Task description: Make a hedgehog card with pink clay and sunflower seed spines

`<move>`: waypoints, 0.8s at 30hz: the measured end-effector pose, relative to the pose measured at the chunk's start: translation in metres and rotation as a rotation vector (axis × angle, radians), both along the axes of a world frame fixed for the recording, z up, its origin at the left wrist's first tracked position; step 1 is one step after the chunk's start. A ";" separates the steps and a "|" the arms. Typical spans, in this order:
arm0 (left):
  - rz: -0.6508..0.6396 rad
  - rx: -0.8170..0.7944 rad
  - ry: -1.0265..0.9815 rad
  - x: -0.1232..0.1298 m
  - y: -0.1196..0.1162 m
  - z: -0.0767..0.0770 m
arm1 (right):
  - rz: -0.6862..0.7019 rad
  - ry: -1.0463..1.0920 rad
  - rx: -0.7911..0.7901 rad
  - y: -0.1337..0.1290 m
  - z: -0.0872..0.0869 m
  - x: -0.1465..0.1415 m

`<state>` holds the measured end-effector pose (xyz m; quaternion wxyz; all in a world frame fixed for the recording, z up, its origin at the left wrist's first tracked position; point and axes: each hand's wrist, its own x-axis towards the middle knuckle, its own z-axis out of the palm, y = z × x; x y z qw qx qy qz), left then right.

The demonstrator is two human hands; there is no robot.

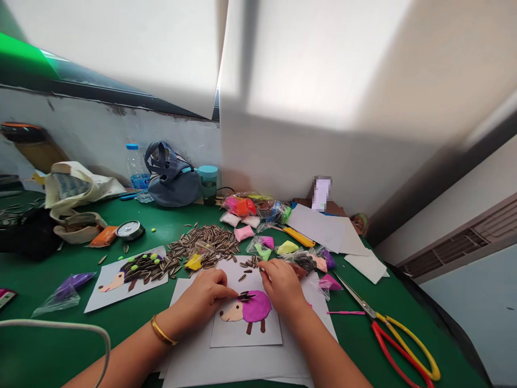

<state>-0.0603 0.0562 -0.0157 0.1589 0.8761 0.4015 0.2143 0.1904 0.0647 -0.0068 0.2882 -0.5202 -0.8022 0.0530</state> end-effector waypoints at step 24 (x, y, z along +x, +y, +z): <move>0.026 -0.026 0.048 -0.001 0.004 0.002 | 0.090 0.157 -0.065 -0.052 0.000 -0.026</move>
